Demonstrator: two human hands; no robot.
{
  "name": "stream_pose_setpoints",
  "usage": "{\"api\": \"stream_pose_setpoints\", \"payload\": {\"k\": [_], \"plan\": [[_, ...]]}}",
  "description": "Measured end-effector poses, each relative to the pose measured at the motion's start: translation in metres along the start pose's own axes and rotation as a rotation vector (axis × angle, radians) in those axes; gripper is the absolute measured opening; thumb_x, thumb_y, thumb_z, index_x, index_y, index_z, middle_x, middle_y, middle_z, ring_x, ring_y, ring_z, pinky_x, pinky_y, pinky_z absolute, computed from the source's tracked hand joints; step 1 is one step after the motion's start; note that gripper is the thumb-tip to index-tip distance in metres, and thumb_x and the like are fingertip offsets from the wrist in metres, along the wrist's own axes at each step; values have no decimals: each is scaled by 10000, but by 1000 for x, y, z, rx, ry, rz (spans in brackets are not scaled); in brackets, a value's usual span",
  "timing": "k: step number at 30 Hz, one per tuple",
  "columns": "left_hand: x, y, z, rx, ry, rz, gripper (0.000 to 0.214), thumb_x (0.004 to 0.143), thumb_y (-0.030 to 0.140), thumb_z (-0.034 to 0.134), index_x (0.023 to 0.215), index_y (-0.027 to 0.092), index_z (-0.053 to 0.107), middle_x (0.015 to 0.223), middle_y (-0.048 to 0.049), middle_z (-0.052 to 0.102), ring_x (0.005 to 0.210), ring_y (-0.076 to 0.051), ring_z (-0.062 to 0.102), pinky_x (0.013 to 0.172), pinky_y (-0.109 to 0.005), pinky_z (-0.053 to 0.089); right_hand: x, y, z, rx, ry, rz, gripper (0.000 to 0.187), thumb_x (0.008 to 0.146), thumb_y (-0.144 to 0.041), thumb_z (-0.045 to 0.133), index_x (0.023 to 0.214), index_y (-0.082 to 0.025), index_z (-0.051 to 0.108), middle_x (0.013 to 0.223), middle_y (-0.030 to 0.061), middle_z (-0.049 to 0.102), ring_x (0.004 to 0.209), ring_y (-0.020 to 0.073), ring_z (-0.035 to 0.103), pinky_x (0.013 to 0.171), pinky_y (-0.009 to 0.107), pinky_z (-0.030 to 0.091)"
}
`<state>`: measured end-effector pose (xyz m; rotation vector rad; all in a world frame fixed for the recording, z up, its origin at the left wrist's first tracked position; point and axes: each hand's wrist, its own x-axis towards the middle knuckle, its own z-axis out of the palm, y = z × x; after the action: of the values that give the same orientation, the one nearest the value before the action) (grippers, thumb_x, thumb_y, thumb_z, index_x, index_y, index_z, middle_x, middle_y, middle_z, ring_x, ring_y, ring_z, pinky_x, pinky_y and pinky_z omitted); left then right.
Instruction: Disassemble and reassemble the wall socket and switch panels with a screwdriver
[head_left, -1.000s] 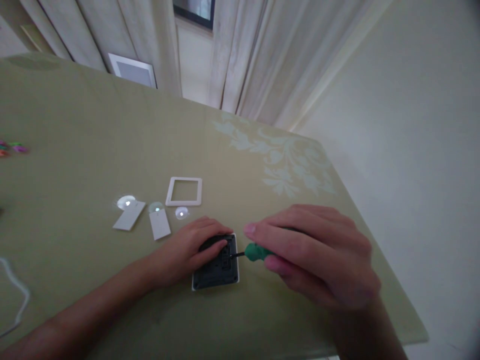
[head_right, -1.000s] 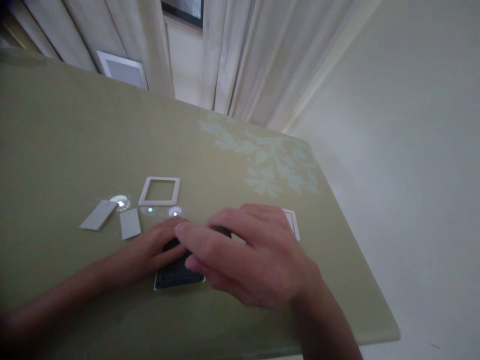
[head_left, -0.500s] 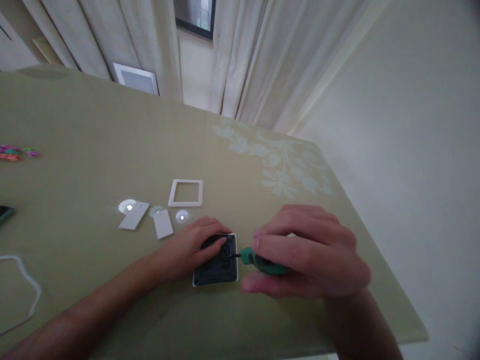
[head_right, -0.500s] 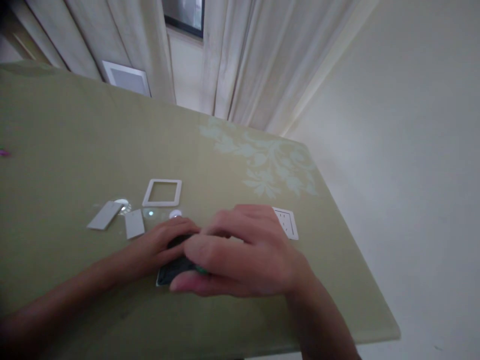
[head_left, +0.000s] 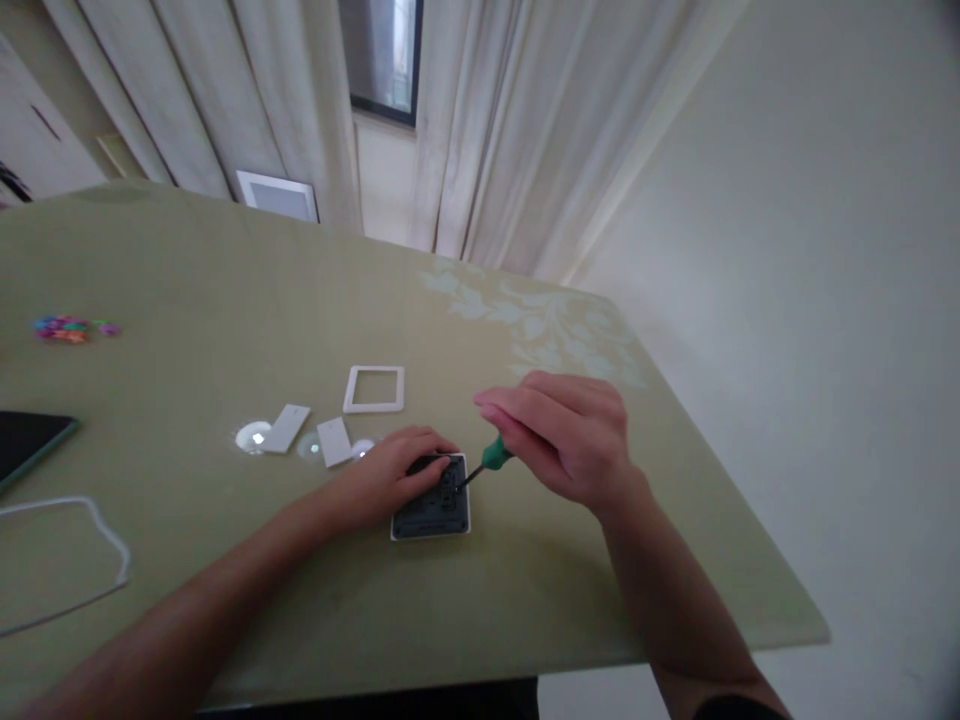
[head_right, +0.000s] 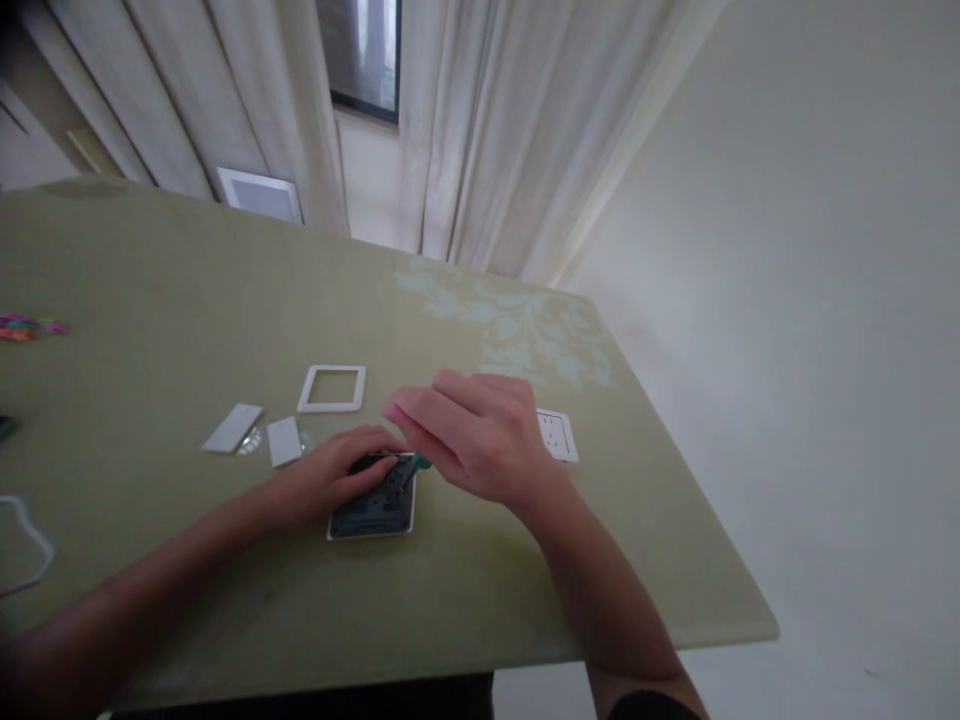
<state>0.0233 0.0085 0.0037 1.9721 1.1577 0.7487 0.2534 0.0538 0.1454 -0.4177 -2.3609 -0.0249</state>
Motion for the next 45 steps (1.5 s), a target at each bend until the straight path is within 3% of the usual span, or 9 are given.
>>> {"api": "stream_pose_setpoints", "payload": {"k": [3, 8, 12, 17, 24, 28, 33, 41, 45], "plan": [[3, 0, 0, -5, 22, 14, 305, 1089, 409, 524, 1177, 232, 757, 1161, -59, 784, 1083, -258, 703, 982, -368, 529, 2, -7, 3, 22, -103, 65, 206, 1094, -309, 605, 1202, -186, 730, 969, 53, 761, 823, 163, 694, 753, 290, 538], [5, -3, 2, -24, 43, 12, 337, 1060, 442, 532, 1129, 211, 768, 1118, -78, 800, 1025, -267, 716, 949, -388, 539, -1, -15, -8, 544, -315, 207, 466, 1106, -141, 474, 1553, -269, 471, 1487, 107, 605, 1243, 182, 707, 1078, 375, 564], [5, -5, 3, -16, 88, 12, 353, 1044, 453, 534, 1142, 209, 769, 1123, -88, 802, 1037, -275, 722, 954, -397, 541, -20, -18, 13, 689, -58, 306, 418, 1062, -211, 643, 1462, -293, 555, 1330, 77, 721, 1148, 196, 769, 955, 344, 637], [6, -6, 5, -16, 102, 16, 362, 1033, 468, 546, 1129, 208, 779, 1115, -87, 805, 1036, -276, 731, 959, -389, 547, -37, -23, 34, 335, 281, 332, 384, 984, -299, 777, 1351, -277, 667, 1065, 32, 772, 906, 162, 747, 880, 312, 622], [5, -7, 5, 0, 103, 5, 371, 1045, 478, 539, 1109, 200, 777, 1092, -91, 803, 1025, -268, 717, 935, -376, 556, -23, -19, 0, 590, -115, 276, 506, 1098, -225, 548, 1593, -316, 505, 1426, 75, 702, 1256, 187, 693, 1049, 358, 581], [4, -7, 5, 6, 92, -5, 355, 1050, 464, 538, 1116, 198, 764, 1096, -86, 801, 1019, -261, 720, 938, -383, 554, -20, -18, 13, 506, 64, 319, 320, 1014, -297, 730, 1332, -259, 725, 1152, 47, 776, 981, 152, 732, 864, 268, 611], [5, -6, 5, 7, 92, -11, 343, 1044, 464, 540, 1090, 203, 758, 1111, -91, 801, 1033, -267, 724, 958, -388, 548, -28, -25, 37, 319, 305, 348, 332, 968, -366, 787, 1255, -211, 722, 1046, 53, 731, 849, 136, 666, 735, 232, 581], [4, 0, 4, -3, 76, -14, 399, 1037, 532, 554, 1040, 191, 762, 1044, -88, 794, 972, -270, 718, 903, -391, 542, -18, -28, 18, 633, -45, 505, 416, 977, -220, 725, 1385, -249, 647, 1238, 71, 756, 1026, 177, 741, 871, 303, 608], [5, -1, 4, -16, 72, -15, 360, 1003, 518, 610, 1040, 196, 765, 1042, -76, 795, 963, -261, 718, 908, -385, 543, -15, -24, 27, 596, 66, 551, 387, 919, -331, 813, 1272, -215, 705, 1005, 41, 784, 866, 170, 737, 758, 279, 587]]}}
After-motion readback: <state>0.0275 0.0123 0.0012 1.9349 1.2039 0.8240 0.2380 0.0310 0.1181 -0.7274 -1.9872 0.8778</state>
